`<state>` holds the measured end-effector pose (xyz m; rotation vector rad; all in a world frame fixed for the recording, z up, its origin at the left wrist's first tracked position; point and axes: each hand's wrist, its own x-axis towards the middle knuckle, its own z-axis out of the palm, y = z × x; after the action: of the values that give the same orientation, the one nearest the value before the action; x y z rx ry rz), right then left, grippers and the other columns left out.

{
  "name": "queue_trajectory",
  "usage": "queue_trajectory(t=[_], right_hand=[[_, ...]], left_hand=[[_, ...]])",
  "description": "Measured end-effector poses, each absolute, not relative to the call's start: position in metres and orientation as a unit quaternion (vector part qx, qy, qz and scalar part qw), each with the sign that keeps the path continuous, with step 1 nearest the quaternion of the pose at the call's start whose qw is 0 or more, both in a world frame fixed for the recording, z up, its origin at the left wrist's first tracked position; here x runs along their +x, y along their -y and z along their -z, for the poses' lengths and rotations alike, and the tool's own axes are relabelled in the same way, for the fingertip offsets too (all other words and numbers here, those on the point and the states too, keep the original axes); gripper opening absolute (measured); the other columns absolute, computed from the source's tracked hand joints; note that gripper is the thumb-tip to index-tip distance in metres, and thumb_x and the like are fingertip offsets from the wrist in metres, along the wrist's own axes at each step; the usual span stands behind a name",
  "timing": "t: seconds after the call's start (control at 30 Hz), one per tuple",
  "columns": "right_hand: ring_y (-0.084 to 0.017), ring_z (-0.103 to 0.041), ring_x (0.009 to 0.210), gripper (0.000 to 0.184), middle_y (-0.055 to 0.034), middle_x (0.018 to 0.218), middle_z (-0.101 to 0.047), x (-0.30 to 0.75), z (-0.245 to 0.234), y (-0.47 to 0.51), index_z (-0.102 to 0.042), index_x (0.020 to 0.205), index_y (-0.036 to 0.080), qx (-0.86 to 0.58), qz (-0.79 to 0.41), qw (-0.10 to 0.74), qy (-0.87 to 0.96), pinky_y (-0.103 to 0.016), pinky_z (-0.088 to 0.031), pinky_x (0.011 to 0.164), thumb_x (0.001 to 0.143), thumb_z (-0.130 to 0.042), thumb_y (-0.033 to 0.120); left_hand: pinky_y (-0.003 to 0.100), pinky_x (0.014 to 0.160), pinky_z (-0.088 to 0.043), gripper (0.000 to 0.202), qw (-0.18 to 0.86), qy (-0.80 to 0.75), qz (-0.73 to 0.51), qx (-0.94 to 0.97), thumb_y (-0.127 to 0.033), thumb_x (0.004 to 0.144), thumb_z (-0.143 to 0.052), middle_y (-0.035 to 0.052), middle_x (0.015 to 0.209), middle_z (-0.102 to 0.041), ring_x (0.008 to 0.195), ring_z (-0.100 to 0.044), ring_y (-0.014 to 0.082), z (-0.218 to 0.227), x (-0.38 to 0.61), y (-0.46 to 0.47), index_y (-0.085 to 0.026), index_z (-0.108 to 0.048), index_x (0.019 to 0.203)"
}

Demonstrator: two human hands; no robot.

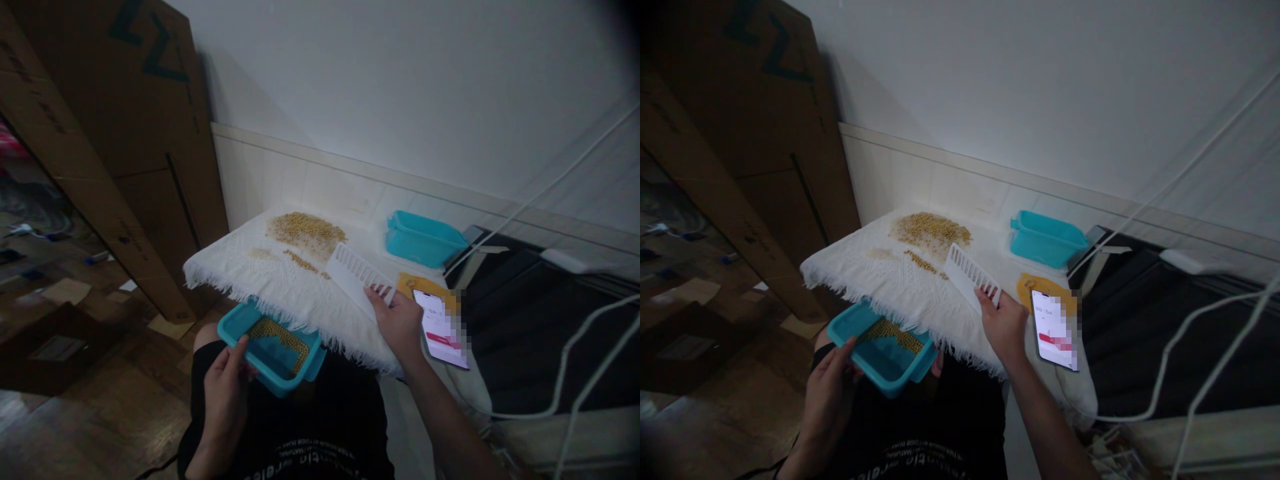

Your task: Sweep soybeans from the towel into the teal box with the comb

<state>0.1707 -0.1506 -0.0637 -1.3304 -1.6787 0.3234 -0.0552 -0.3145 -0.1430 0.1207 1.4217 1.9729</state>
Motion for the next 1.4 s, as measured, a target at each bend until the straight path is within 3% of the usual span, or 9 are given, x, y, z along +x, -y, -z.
queue_trajectory(t=[0.67, 1.4], right_hand=[[-0.028, -0.071, 0.073, 0.045, -0.0095, 0.072, -0.077, 0.172, 0.061, 0.135, -0.076, 0.071, 0.019, -0.526, -0.156, 0.467, 0.694, -0.034, -0.051, 0.063, 0.079, -0.063, 0.061], [-0.026, -0.067, 0.061, 0.047, -0.0081, 0.063, -0.073, 0.172, 0.053, 0.137, -0.074, 0.067, 0.016, -0.529, -0.187, 0.449, 0.695, -0.032, -0.047, 0.054, 0.075, -0.065, 0.062]], left_hand=[[0.021, 0.044, -0.034, 0.043, 0.342, -0.545, -0.763, 0.061, -0.048, 0.063, -0.087, -0.0055, 0.050, -0.047, 0.047, -0.042, 0.0096, 0.144, -0.055, 0.315, -0.019, -0.057, 0.056], [0.021, 0.046, -0.037, 0.043, 0.348, -0.548, -0.759, 0.054, -0.050, 0.060, -0.089, -0.0039, 0.049, -0.050, 0.048, -0.045, 0.0102, 0.144, -0.055, 0.316, -0.018, -0.060, 0.058]])
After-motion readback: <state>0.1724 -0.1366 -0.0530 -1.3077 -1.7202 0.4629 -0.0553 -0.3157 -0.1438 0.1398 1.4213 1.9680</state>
